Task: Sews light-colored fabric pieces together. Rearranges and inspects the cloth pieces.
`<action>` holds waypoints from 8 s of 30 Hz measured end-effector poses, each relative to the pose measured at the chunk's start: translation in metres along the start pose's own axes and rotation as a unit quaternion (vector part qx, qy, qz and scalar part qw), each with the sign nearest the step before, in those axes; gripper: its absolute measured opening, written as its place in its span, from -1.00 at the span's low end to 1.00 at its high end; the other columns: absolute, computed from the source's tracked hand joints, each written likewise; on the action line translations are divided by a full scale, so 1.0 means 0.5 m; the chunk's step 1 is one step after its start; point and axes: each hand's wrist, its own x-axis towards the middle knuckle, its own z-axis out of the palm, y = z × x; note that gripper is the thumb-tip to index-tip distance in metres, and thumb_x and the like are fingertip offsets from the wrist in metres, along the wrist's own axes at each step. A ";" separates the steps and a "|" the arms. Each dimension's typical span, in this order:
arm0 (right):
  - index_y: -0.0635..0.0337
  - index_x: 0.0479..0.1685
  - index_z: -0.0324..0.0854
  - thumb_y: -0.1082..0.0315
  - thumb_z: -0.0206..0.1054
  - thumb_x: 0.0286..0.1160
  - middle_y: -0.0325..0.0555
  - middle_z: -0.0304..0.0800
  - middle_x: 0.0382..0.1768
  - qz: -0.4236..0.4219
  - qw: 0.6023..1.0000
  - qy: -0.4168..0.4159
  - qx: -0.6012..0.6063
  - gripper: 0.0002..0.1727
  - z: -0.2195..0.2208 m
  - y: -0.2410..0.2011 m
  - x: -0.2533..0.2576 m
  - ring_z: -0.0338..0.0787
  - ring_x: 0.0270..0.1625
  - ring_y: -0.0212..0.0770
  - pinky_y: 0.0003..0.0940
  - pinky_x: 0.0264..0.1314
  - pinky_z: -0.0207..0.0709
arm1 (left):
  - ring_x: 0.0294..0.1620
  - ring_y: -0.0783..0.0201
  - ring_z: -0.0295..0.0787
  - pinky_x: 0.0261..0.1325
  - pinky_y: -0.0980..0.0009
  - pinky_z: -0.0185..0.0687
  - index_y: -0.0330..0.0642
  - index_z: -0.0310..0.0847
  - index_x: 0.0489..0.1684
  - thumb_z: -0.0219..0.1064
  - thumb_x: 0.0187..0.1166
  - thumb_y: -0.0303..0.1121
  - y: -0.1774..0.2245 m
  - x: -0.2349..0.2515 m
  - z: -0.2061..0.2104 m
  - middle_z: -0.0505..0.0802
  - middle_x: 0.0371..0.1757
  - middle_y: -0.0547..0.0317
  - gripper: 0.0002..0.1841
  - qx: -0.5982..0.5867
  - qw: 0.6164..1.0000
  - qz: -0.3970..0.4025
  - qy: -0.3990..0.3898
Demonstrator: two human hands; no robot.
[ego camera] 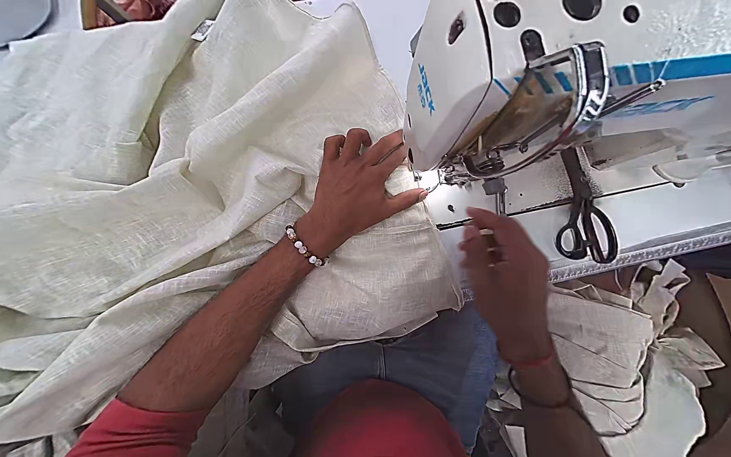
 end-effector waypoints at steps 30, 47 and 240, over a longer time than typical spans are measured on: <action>-0.01 0.35 0.80 0.27 0.16 0.63 -0.24 0.62 -0.71 -0.099 0.965 0.033 -0.242 -0.58 0.096 -0.040 -0.060 0.58 -0.73 -0.21 -0.29 -0.76 0.26 | 0.43 0.09 0.56 0.44 0.02 0.28 0.36 0.76 0.40 0.07 0.74 -0.17 0.018 -0.091 -0.022 0.76 0.46 0.36 -0.59 -0.078 0.977 0.199 0.008; -0.12 0.55 0.63 0.22 0.15 0.68 -0.19 0.50 -0.77 -0.069 0.937 -0.030 -0.340 -0.52 0.102 -0.066 0.067 0.54 -0.74 -0.10 -0.22 -0.73 0.20 | 0.39 -0.02 0.57 0.43 -0.01 0.25 0.24 0.88 0.12 0.22 0.73 -0.18 -0.048 -0.005 -0.013 0.86 0.22 0.25 -0.73 -0.045 0.973 0.214 0.076; -0.13 0.04 0.88 0.17 0.36 0.64 -0.20 0.84 -0.01 -0.108 0.986 0.086 -0.090 -0.80 0.098 0.008 0.023 0.75 -0.03 -0.13 -0.16 -0.07 0.54 | 0.33 0.07 0.53 0.31 0.03 0.31 0.22 0.99 -0.24 0.34 0.54 0.00 0.050 -0.053 -0.028 0.83 0.07 0.28 -0.73 -0.217 0.972 0.085 -0.004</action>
